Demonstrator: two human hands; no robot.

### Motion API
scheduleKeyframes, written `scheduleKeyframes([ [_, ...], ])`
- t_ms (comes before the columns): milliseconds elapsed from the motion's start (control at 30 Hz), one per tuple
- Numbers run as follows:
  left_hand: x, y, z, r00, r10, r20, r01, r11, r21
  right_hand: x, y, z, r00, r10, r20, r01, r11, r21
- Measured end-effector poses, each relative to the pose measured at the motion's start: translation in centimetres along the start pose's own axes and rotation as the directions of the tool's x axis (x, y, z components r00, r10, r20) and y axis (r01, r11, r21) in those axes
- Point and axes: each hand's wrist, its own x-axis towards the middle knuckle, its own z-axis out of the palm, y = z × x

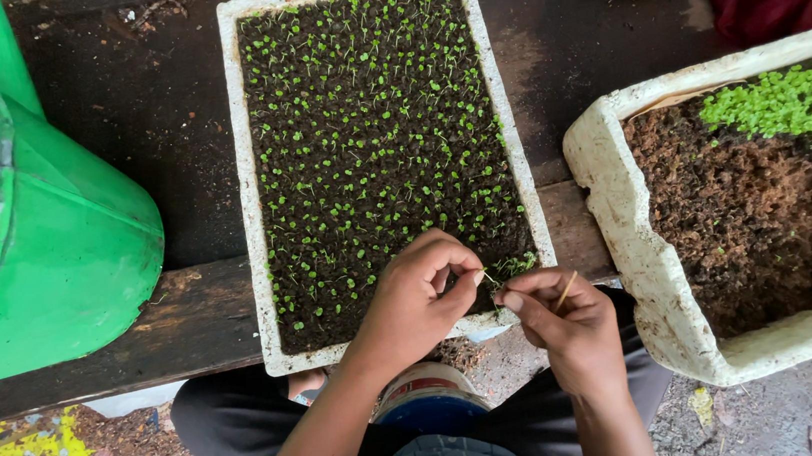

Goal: The person thins seedlings in a tray by hand and using a thin wooden stick, pulling up small plants to create space.

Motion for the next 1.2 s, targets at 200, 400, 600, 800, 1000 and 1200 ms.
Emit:
scheduleKeyframes([
  [200, -0.6, -0.2, -2.8, 0.999, -0.038, -0.031, 0.037, 0.999, -0.028, -1.5, -1.7, -1.1, 0.995, 0.071, 0.074, -0.035, 0.914, -0.403],
  [400, -2.3, -1.7, -8.4, 0.989, -0.133, -0.061, 0.142, 0.972, 0.189, -2.2, -0.3, -2.2, 0.959, 0.073, 0.273, 0.073, 0.87, -0.488],
  [600, -3.8, -2.1, -12.7, 0.976, -0.193, -0.102, 0.214, 0.937, 0.277, 0.4, 0.2, 0.7, 0.964, -0.043, 0.262, 0.027, 0.998, 0.065],
  [800, -2.6, -1.2, -12.2, 0.927, -0.307, 0.216, 0.225, 0.915, 0.335, 3.3, 0.4, 5.3, 0.976, -0.027, 0.218, 0.055, 0.991, -0.123],
  [1000, -2.1, -4.4, -10.3, 0.913, -0.255, 0.319, 0.071, 0.869, 0.489, 5.4, 3.0, 6.6, 0.976, 0.078, 0.206, -0.035, 0.978, -0.204],
  [1200, -2.0, -6.1, -9.8, 0.923, -0.207, 0.325, -0.021, 0.815, 0.579, 6.0, 3.5, 7.4, 0.974, 0.091, 0.205, -0.025, 0.952, -0.306],
])
